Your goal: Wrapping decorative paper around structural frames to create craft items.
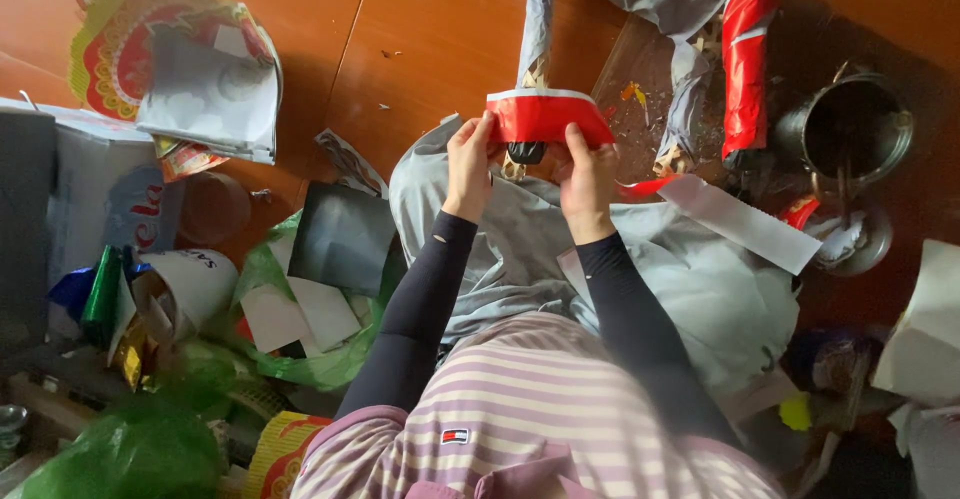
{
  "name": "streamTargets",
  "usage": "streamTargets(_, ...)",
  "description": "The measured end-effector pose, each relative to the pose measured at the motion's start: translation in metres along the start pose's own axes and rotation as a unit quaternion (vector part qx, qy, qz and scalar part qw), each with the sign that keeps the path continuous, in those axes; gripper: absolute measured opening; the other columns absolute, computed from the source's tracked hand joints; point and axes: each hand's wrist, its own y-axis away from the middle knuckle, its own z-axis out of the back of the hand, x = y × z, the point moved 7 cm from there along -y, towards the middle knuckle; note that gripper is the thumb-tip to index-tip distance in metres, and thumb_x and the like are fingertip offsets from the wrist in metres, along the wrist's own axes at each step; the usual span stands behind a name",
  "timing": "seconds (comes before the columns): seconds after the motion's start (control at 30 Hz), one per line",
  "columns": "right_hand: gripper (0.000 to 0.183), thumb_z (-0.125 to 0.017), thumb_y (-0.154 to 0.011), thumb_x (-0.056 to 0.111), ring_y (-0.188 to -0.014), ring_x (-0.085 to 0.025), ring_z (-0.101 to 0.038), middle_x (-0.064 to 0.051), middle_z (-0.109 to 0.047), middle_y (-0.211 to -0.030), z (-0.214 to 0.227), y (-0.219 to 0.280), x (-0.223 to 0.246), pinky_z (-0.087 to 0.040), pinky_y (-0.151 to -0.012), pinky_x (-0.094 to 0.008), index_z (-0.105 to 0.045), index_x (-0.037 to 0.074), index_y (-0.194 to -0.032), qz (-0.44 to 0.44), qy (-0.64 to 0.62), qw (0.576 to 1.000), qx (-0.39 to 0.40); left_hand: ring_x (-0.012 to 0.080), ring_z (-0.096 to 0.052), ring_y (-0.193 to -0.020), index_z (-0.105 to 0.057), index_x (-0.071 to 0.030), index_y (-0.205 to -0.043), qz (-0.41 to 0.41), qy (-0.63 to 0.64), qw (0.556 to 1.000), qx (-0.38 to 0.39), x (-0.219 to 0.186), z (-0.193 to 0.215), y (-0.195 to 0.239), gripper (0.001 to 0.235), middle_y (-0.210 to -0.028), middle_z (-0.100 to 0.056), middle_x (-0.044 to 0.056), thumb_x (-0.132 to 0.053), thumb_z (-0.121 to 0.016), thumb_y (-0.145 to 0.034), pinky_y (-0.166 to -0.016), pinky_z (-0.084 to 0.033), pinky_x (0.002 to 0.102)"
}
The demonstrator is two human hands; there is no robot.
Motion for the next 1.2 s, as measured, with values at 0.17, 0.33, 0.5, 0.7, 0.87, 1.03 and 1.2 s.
streamTargets(0.17, 0.019, -0.07, -0.102, 0.016, -0.102, -0.018, -0.071, -0.006, -0.076, -0.11, -0.016, 0.011, 0.027, -0.055, -0.096, -0.032, -0.07, 0.001, -0.115, 0.124, 0.23, 0.965, -0.003, 0.0111, -0.063, -0.06, -0.065, -0.004, -0.094, 0.051, -0.011, 0.998, -0.039, 0.026, 0.017, -0.014, 0.021, -0.077, -0.066, 0.004, -0.024, -0.064, -0.101, -0.053, -0.052, 0.024)
streamTargets(0.33, 0.015, -0.071, -0.099, 0.01, -0.093, -0.016, -0.071, -0.008, -0.077, -0.104, -0.027, 0.014, 0.035, -0.055, -0.089, -0.032, -0.073, -0.001, -0.108, 0.156, 0.286, 0.945, -0.025, 0.0093, -0.059, -0.058, -0.064, -0.003, -0.094, 0.074, 0.009, 0.997, -0.024, 0.053, 0.031, -0.031, 0.017, -0.075, -0.062, 0.002, -0.018, -0.067, -0.102, -0.052, -0.049, 0.022)
streamTargets(0.5, 0.012, -0.07, -0.096, 0.01, -0.088, -0.014, -0.071, -0.007, -0.075, -0.1, -0.022, 0.008, 0.028, -0.059, -0.083, -0.031, -0.072, 0.0, -0.104, 0.147, 0.248, 0.957, -0.037, 0.0186, -0.058, -0.079, -0.065, 0.006, -0.118, -0.315, -0.372, 0.873, -0.026, -0.019, -0.017, -0.002, 0.036, -0.094, -0.054, 0.009, -0.002, -0.073, -0.084, -0.069, -0.054, 0.029)
streamTargets(0.7, 0.012, -0.068, -0.099, 0.01, -0.084, -0.016, -0.073, -0.008, -0.077, -0.097, -0.029, 0.01, 0.035, -0.061, -0.079, -0.032, -0.073, 0.0, -0.102, 0.148, 0.256, 0.955, -0.018, 0.0135, -0.073, -0.104, -0.066, 0.007, -0.134, -0.149, -0.359, 0.916, 0.098, 0.0, -0.012, -0.019, 0.037, -0.116, -0.078, 0.009, -0.005, -0.049, -0.103, -0.093, -0.058, 0.027)
streamTargets(0.87, 0.014, -0.07, -0.099, 0.009, -0.085, -0.016, -0.073, -0.011, -0.076, -0.1, -0.012, 0.001, 0.016, -0.061, -0.08, -0.031, -0.072, -0.003, -0.105, 0.133, 0.261, 0.955, -0.034, 0.0118, -0.067, -0.102, -0.054, 0.005, -0.139, -0.045, -0.28, 0.946, 0.158, -0.009, -0.048, -0.001, 0.045, -0.117, -0.071, 0.009, -0.025, -0.061, -0.106, -0.089, -0.056, 0.027)
streamTargets(1.03, 0.015, -0.07, -0.096, 0.008, -0.084, -0.017, -0.072, -0.011, -0.074, -0.101, -0.001, -0.002, -0.001, -0.063, -0.077, -0.03, -0.072, -0.004, -0.104, 0.041, 0.069, 0.997, -0.019, 0.0142, -0.068, -0.095, -0.055, 0.005, -0.128, -0.034, -0.274, 0.941, 0.195, -0.018, -0.069, 0.013, 0.055, -0.109, -0.07, 0.012, -0.023, -0.08, -0.088, -0.079, -0.059, 0.03)
streamTargets(1.2, 0.036, -0.066, -0.118, 0.026, -0.068, -0.017, -0.054, -0.006, -0.061, -0.079, 0.099, -0.013, -0.092, -0.041, -0.054, -0.028, -0.061, 0.0, -0.094, -0.15, 0.094, 0.984, -0.008, 0.015, -0.07, -0.095, -0.061, 0.005, -0.126, -0.091, -0.314, 0.936, 0.129, -0.008, -0.058, -0.001, 0.05, -0.107, -0.074, 0.012, -0.016, -0.081, -0.085, -0.081, -0.059, 0.03)
